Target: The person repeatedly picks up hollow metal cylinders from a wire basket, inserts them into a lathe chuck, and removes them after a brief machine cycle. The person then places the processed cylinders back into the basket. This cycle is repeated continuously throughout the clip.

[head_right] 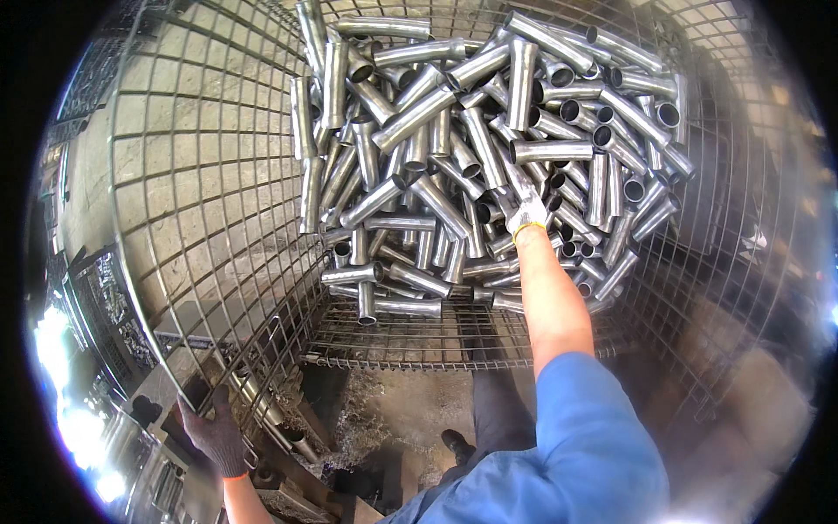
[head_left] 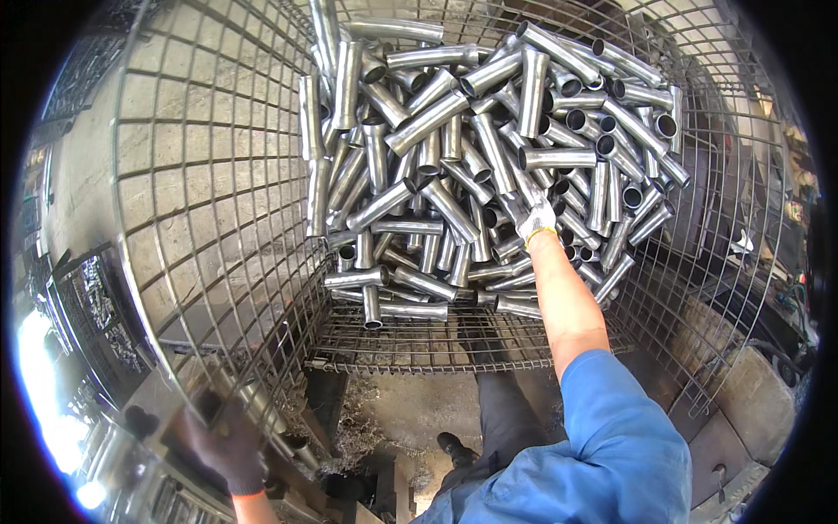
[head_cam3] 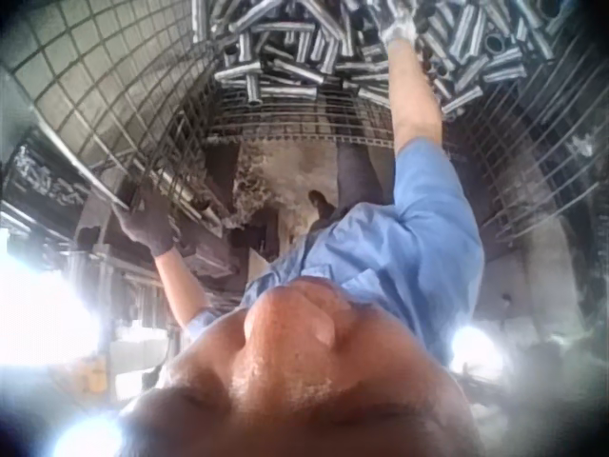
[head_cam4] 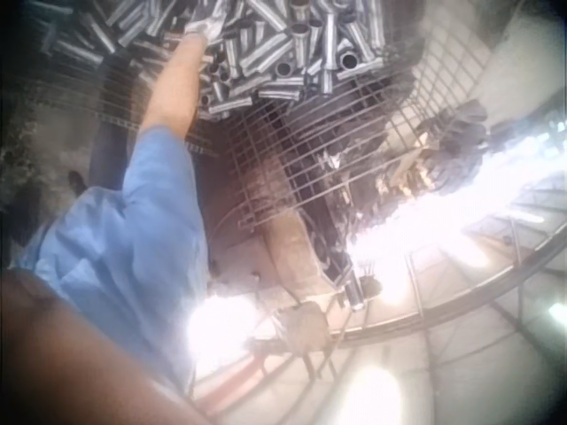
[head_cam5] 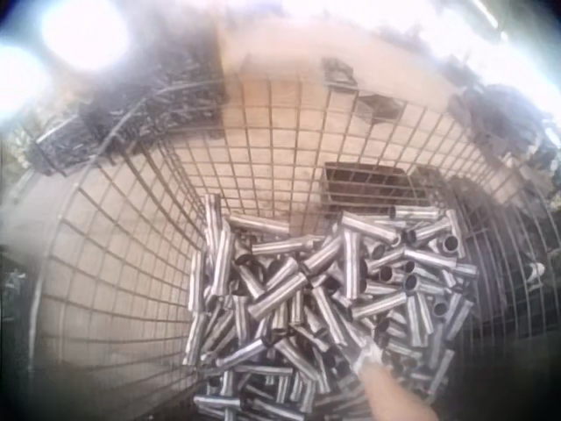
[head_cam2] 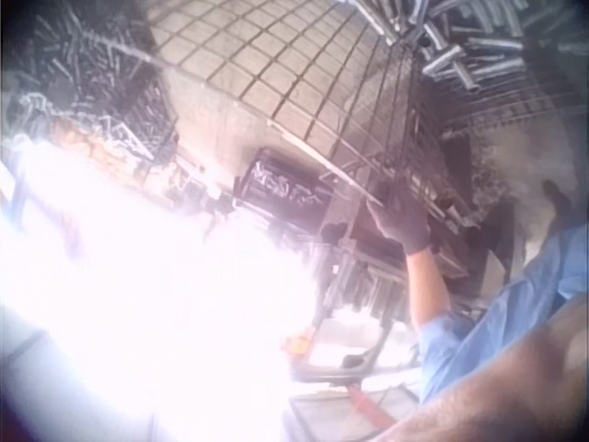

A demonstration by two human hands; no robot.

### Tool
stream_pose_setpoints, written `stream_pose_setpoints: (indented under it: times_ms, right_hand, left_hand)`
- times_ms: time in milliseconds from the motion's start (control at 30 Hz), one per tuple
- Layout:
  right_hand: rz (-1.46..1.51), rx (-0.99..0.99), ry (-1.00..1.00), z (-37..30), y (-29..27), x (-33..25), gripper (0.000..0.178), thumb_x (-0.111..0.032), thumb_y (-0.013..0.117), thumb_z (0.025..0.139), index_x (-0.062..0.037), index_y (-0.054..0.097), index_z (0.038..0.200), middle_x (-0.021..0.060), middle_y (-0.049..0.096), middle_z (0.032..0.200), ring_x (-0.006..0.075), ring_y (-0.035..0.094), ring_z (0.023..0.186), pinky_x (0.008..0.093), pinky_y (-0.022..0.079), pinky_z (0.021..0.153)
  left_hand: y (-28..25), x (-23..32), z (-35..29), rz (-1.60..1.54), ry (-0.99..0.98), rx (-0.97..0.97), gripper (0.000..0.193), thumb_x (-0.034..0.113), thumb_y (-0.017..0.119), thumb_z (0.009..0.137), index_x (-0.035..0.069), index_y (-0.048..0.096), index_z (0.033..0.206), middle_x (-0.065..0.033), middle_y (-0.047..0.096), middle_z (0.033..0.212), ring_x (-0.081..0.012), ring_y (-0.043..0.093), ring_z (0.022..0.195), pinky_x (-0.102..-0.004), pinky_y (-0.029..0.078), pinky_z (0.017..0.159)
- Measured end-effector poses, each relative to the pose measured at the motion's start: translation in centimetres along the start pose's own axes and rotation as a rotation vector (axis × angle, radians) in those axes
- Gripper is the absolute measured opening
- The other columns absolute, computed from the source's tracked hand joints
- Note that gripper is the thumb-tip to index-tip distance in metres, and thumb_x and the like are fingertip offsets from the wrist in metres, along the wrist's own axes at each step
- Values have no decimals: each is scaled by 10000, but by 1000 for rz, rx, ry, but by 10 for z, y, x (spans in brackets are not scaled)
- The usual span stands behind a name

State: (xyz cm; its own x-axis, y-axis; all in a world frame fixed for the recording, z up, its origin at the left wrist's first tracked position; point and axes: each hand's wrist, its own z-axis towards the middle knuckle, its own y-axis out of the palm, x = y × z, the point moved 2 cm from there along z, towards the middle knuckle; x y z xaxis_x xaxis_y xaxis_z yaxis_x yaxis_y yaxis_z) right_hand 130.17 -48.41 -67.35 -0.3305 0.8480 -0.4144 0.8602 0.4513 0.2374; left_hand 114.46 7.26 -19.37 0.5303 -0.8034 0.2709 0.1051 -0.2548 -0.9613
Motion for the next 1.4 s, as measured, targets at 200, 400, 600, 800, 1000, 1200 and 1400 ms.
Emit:
stream_pose_setpoints:
  times_ms: [200,400,600,800,1000,1200,1400]
  right_hand:
    - [-696,236,-232,-57,1,-39,354,-328,658,1048,-68,715,1281,125,764,1139,284,731,969,434,602,872]
    - [-1192,74,-674,-260,-50,-117,311,-283,778,955,7,796,1066,49,733,809,107,632,676,315,498,603]
    - [-1407,-592,-695,-493,-65,-110,424,-105,835,875,-1,656,1246,43,761,956,102,700,862,268,565,771]
    - [-1326,-1327,57,-709,-120,3,695,-6,850,827,45,541,1447,107,730,1303,153,688,1167,331,539,1052]
    - [-1445,-2373,-327,-907,-205,122,594,-167,874,838,10,615,1341,173,751,1261,242,733,1129,365,584,968]
    - [-1598,-3057,-342,-1057,-301,250,590,-345,882,799,-48,692,1273,174,746,1210,375,749,1038,423,606,897]
    - [-1224,-3272,-342,-1160,-357,352,312,-248,883,779,-74,782,1018,119,749,1166,327,771,967,389,621,838]
  left_hand:
    - [-3,13,-1,63,-13,-3,316,161,826,911,78,720,1197,-87,787,1095,-236,757,1005,-369,586,903]
    - [-4,17,9,250,-119,-99,633,391,847,882,127,619,1410,-134,768,1203,-332,754,1080,-472,582,966]
    - [-24,80,-121,-53,614,270,881,374,853,843,29,479,1562,-189,511,1599,-401,476,1483,-566,353,1254]
    - [-57,26,-405,-315,590,-139,1051,487,914,717,66,456,1564,-208,496,1588,-375,475,1486,-539,359,1260]
    - [-171,-195,-637,-884,-8,-541,1158,481,890,803,51,277,1686,-192,416,1677,-343,396,1558,-466,325,1283]
    - [-219,-279,-794,-1501,-129,-231,1040,359,887,796,29,375,1639,-116,517,1579,-223,460,1450,-391,335,1254]
    - [-269,-371,-926,-1346,-635,458,733,79,886,734,53,623,1418,-32,698,1285,-163,637,1171,-364,519,1050]
